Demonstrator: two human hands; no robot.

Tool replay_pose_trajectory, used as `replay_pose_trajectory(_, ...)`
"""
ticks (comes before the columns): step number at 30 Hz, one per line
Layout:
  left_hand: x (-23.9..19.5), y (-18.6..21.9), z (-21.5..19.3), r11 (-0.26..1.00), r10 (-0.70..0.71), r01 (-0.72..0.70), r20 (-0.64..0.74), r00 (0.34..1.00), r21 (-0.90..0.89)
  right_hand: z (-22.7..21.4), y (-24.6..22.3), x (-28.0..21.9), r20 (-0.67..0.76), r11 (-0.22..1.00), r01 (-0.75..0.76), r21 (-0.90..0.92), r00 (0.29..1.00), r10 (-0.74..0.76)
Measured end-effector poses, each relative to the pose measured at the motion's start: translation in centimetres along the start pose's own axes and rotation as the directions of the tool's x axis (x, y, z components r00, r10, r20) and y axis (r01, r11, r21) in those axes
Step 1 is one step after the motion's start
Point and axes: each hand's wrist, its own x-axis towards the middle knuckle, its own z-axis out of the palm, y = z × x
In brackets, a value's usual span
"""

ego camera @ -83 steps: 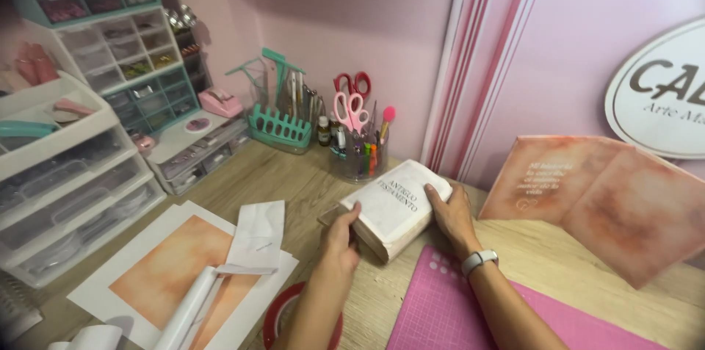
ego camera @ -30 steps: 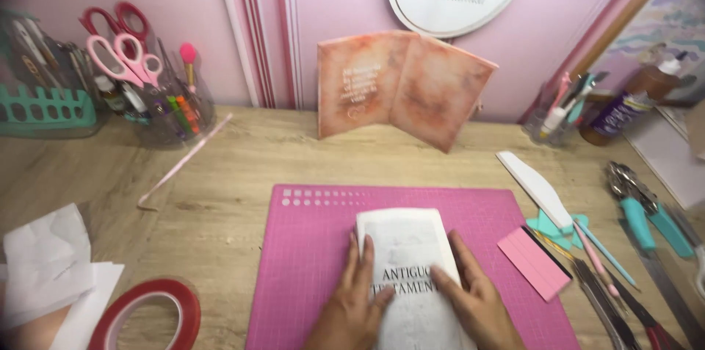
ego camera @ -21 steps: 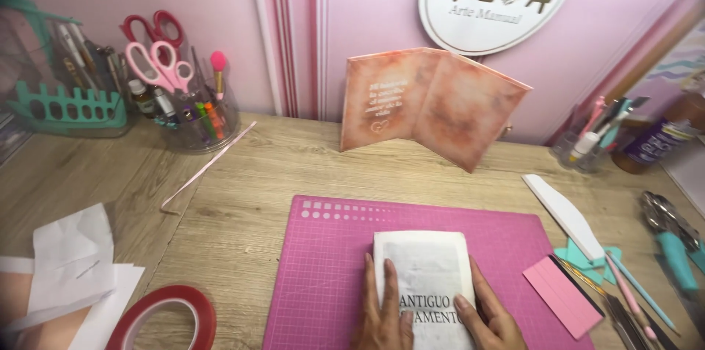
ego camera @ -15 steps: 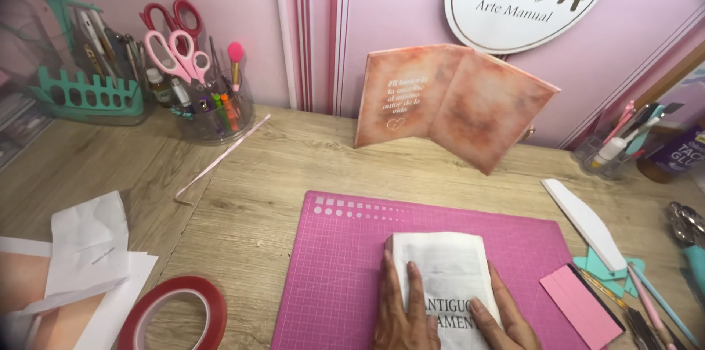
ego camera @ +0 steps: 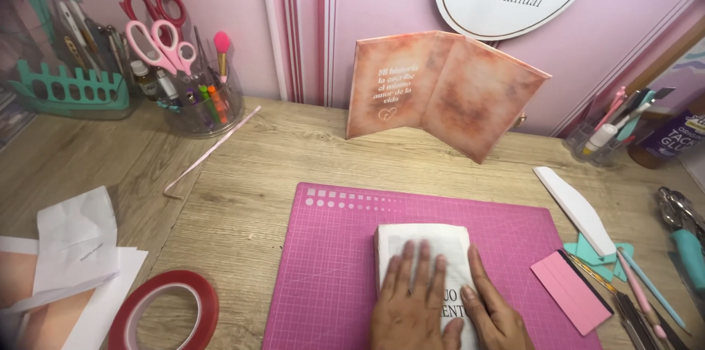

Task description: Assembling a book cover by smoothing paper onto cardboard and trimming the edges with a utility knife and ruler

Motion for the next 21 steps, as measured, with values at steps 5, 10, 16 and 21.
replay_pose_trajectory(5, 1.0, 0.3, -0.6, 0.995, 0.056, -0.054, 0.023, 0.998, -0.086, -0.1, 0.5, 0.5, 0.011, 0.985, 0.167, 0.035, 0.986, -0.167)
replay_pose_trajectory(10, 1.3, 0.6, -1.0, 0.974, 0.018, 0.001, 0.079, 0.997, -0.228, -0.5, 4.9, 4.5, 0.057, 0.654, 0.605, -0.454, 0.752, -0.657)
replay_pose_trajectory(16, 0.6, 0.5, -0.4, 0.975, 0.066, -0.055, 0.048, 0.997, -0.217, 0.7, 4.6, 3.4, -0.030, 0.795, 0.465, -0.391, 0.856, -0.515)
replay_pose_trajectory(21, 2.8, -1.1, -5.3, 0.884, 0.090, 0.041, 0.255, 0.963, -0.465, 0.1, 3.9, 3.1, 0.031, 0.826, 0.465, -0.319, 0.876, -0.481)
